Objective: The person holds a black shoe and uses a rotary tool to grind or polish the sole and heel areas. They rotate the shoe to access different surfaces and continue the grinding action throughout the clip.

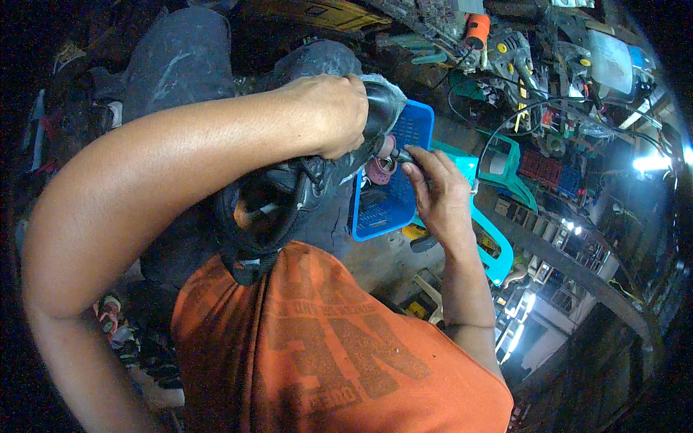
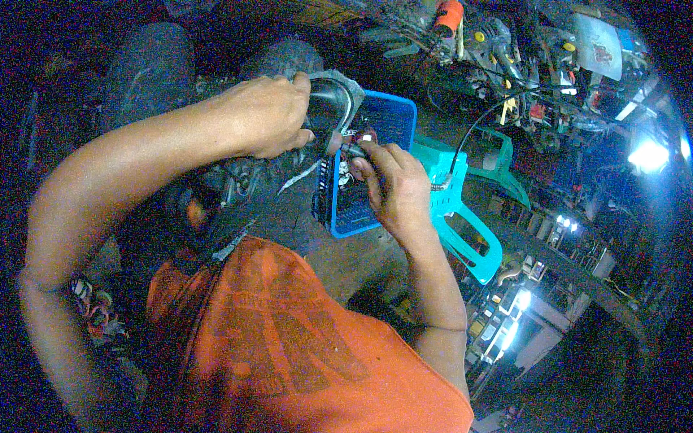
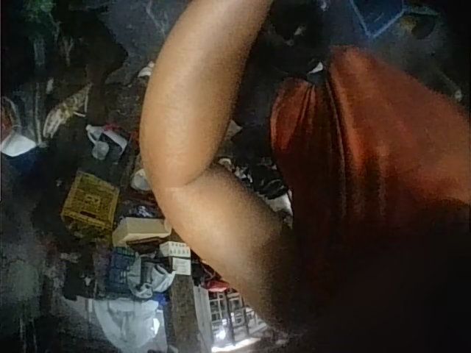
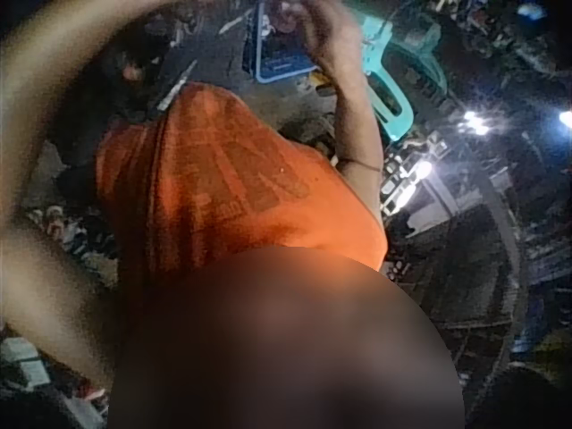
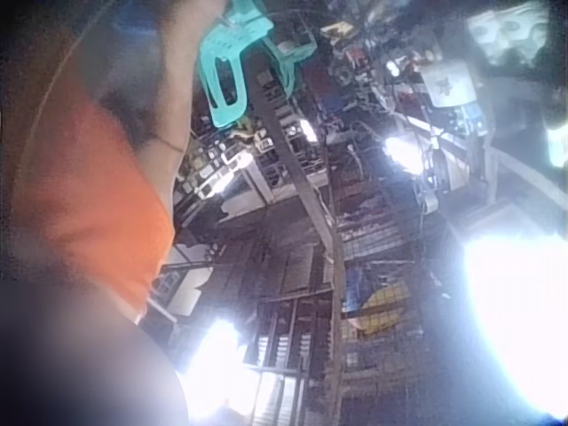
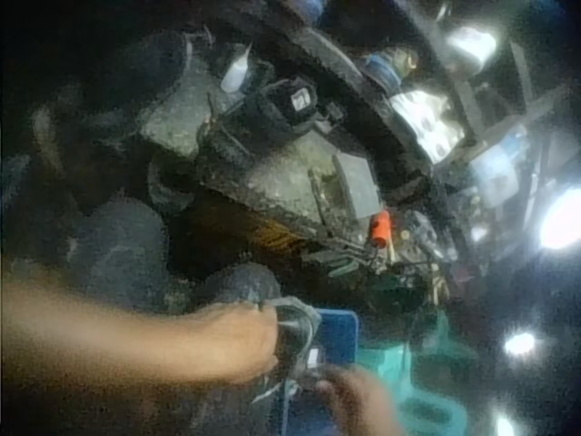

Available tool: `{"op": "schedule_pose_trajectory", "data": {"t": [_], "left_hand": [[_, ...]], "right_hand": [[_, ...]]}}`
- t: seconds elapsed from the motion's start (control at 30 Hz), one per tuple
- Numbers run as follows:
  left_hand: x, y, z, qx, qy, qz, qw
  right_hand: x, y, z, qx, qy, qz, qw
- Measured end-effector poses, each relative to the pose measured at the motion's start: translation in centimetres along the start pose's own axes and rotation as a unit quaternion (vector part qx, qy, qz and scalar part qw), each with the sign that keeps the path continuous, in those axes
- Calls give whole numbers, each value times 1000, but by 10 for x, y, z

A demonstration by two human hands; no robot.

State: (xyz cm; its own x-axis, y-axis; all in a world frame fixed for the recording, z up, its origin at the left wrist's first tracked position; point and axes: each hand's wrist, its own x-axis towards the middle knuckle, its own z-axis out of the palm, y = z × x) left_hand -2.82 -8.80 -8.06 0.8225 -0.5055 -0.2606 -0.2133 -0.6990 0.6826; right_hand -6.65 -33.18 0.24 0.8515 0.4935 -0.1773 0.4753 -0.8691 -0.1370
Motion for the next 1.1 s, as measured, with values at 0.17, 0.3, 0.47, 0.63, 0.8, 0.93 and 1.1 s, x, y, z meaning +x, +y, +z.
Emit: {"op": "schedule_pose_trajectory", "data": {"t": [0.17,0.3,0.47,0.63,0.8,0.93,1.1], "left_hand": [[1,-1,1,-10,1,-9,1000],[0,-2,4,-6,12,-4,1000],[1,-1,2,0,6,-5,1000],[1,0,-1,9,-3,0,1000],[2,0,0,3,-2,-6,1000],[-4,0,-10,-5,-8,11,1000],[-7,14,-46,42,-39,42,998]], "right_hand": [[0,-1,-9,-8,2,-9,1000],[2,-1,-6,-20,-2,-22,1000],[5,5,-7,-3,22,-10,1000],[5,7,-5,8,13,-6,1000],[4,5,-6,17,8,-8,1000],[2,6,-14,44,46,5,998],[-17,19,-31,120,162,57,978]]}}
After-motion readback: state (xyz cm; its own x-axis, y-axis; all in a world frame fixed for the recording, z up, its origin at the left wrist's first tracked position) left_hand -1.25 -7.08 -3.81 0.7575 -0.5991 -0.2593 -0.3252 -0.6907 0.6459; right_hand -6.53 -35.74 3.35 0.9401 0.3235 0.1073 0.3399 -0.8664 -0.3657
